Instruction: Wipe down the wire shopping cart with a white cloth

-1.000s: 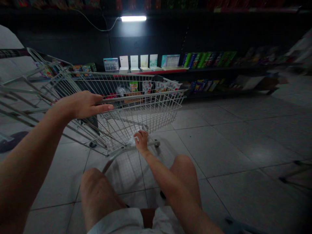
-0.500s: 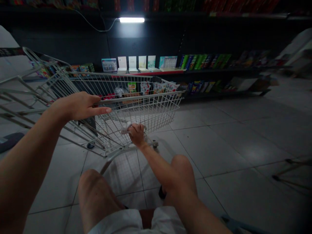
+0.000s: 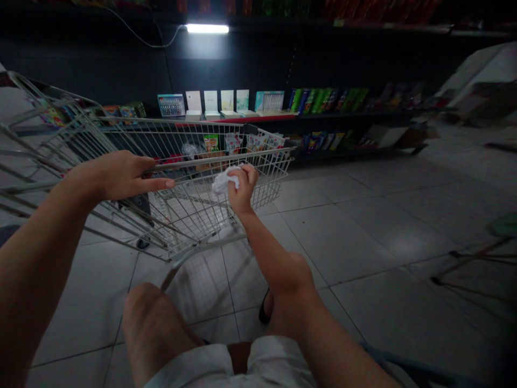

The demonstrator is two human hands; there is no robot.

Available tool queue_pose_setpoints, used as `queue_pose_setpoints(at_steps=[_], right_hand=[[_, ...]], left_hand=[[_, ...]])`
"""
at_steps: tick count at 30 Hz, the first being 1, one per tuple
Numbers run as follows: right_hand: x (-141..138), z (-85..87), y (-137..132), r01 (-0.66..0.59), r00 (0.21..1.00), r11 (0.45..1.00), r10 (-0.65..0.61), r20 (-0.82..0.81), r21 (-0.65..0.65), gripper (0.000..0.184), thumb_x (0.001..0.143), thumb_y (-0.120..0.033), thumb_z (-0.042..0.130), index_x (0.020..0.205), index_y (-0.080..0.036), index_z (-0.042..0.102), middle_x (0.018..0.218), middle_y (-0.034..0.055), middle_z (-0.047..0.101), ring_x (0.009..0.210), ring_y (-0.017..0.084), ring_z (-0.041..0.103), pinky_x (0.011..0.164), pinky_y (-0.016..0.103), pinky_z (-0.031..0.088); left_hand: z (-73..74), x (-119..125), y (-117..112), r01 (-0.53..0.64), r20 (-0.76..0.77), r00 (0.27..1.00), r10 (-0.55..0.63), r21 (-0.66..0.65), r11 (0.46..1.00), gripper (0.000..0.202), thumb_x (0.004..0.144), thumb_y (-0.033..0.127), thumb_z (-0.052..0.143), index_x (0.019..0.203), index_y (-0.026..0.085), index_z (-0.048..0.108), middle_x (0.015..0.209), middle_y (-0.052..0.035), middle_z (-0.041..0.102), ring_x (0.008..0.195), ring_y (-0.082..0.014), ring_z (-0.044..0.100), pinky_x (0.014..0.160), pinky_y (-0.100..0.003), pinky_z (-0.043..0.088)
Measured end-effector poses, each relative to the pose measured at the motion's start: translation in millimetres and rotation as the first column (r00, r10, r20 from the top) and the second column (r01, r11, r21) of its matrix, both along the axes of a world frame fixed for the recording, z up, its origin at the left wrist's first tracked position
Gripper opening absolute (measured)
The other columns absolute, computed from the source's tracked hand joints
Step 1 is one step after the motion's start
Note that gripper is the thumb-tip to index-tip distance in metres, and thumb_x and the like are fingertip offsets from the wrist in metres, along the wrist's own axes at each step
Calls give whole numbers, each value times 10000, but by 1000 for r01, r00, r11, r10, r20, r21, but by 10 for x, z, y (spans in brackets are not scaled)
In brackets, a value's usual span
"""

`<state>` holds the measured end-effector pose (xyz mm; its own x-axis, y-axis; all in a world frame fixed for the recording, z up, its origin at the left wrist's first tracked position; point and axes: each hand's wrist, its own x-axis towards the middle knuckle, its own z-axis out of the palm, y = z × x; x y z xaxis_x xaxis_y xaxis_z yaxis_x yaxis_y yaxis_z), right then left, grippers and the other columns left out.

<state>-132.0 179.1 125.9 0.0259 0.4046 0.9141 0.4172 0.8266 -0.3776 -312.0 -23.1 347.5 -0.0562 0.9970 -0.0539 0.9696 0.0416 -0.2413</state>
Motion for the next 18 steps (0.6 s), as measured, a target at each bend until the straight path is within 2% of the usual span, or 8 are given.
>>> queue_pose_setpoints(at_steps=[3,5,7,9,11,13,15,18], right_hand=[[-135,218,23,4,999,998,-2,-42,68,198,826,-167,479,952,-221,622,1139,79,477,1139,223,468,1020,451,402],[-164,-34,-30,-16,1000,1000,16,-8,23,184,821,-178,493,936,-215,632,1118,81,488,1130,224,470,1021,436,399],[-116,-532,-136,-44,995,990,55,81,-137,168,796,-175,530,911,-201,649,1110,87,512,1136,228,472,1040,420,382],[1,-1110,-285,-59,984,902,124,125,-427,163,752,-141,574,880,-186,665,1122,93,548,1155,230,474,1067,406,359],[146,-1603,-446,-100,984,715,176,40,-692,178,697,-85,606,829,-181,678,1083,84,597,1152,231,492,1091,404,344],[252,-1906,-566,-142,986,570,150,-68,-810,170,675,-45,606,771,-167,675,988,83,631,1113,241,525,1084,430,361],[265,-2002,-608,-185,983,521,83,-166,-833,126,731,-60,592,784,-143,670,955,99,640,1079,250,552,1041,455,410],[97,-1872,-554,-388,907,500,54,-418,-775,211,906,-249,584,1068,-128,641,1131,103,630,1077,212,594,960,426,508]], left_hand=[[-7,-6,1,9,-3,1000,-9,-4,1000,985,672,970,129,927,141,597,669,-36,559,624,-190,557,616,-289,353],[-9,-7,0,19,-4,1000,-19,-7,1000,979,669,972,127,919,146,591,667,-35,559,627,-192,560,619,-291,354],[-12,-12,3,12,-13,1000,-12,-11,1000,971,662,976,139,904,150,590,663,-37,559,629,-196,562,617,-294,355],[-15,-22,11,-4,-16,1000,4,-9,1000,968,656,980,156,906,153,595,666,-39,565,634,-200,566,618,-296,360],[-18,-32,20,-10,-18,1000,9,-10,1000,961,655,980,166,906,157,596,670,-38,571,634,-200,567,618,-297,364],[-19,-34,24,-9,-17,1000,9,-8,1000,946,661,976,171,895,161,590,674,-37,574,633,-193,565,616,-292,364],[-13,-24,19,-15,-21,1000,14,-8,1000,929,668,973,178,875,162,581,667,-34,568,625,-185,555,611,-287,361],[6,-5,2,-5,-19,1000,5,-16,1000,902,697,956,199,873,155,574,668,-34,566,619,-175,544,611,-282,359]])
